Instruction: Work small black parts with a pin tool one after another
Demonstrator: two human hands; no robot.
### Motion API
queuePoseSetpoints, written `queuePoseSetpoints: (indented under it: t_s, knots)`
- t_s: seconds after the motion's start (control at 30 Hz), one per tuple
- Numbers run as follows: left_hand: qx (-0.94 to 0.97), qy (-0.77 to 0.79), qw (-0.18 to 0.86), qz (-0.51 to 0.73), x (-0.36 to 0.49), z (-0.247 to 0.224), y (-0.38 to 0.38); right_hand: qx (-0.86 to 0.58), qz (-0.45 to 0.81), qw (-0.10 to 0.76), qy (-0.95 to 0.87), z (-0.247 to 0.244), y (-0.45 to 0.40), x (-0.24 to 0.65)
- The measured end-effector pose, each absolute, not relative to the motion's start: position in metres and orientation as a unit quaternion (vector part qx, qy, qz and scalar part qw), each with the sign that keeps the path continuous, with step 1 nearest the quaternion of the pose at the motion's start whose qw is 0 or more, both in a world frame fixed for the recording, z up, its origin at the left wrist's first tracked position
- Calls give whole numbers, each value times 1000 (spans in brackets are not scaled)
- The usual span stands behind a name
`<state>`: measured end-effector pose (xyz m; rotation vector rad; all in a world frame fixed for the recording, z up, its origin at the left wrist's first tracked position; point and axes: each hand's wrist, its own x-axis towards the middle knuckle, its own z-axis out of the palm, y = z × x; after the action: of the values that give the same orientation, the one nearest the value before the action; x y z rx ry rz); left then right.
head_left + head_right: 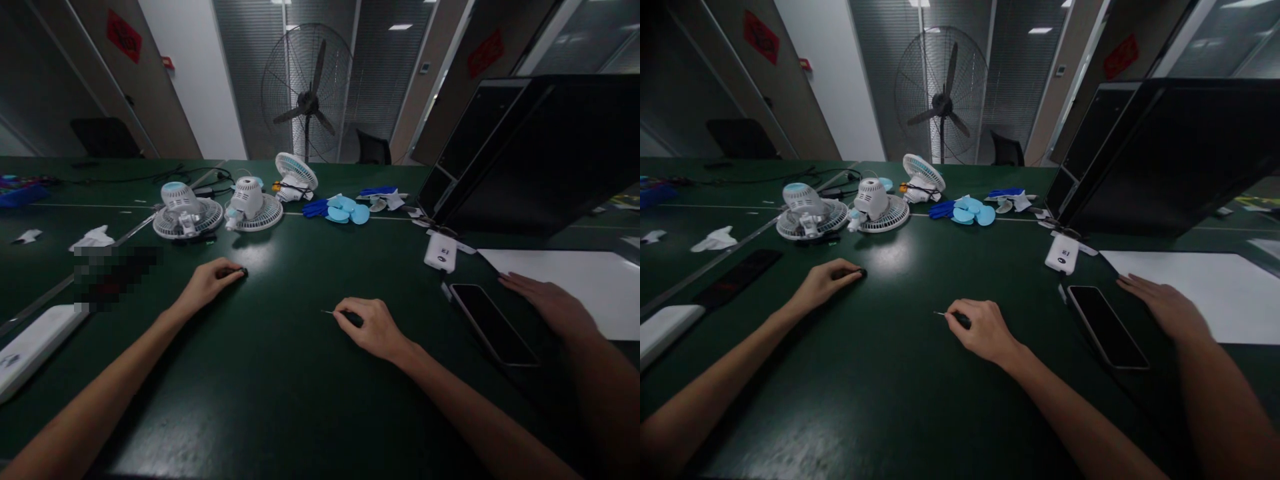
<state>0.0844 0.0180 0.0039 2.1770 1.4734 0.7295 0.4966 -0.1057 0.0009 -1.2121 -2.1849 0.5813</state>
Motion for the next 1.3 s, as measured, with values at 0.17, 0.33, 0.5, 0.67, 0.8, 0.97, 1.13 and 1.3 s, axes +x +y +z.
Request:
queuePoseSetpoints:
  t_s: [0.17, 0.33, 0.5, 0.67, 0.8, 0.97, 1.13, 1.3]
  knots:
    - [850, 362, 303, 233, 185, -2, -20, -451, 214, 274, -822, 3, -106, 497]
    - [867, 285, 346, 216, 238, -2, -41, -451, 185, 266, -832, 7, -108, 494]
    - [873, 266, 351, 211, 241, 0, -42, -456, 176, 268, -830, 8, -107, 493]
    - [876, 258, 351, 209, 240, 0, -42, -465, 180, 271, -824, 7, -106, 496]
    - [879, 251, 349, 207, 240, 3, -42, -471, 164, 261, -827, 5, -106, 495]
    - [887, 238, 338, 206, 240, 5, -42, -466, 158, 253, -833, 3, -106, 494]
    - [887, 234, 339, 208, 240, 3, -41, -466, 160, 247, -835, 3, -107, 494]
    - [887, 233, 338, 213, 240, -1, -40, -462, 168, 247, -835, 4, -107, 494]
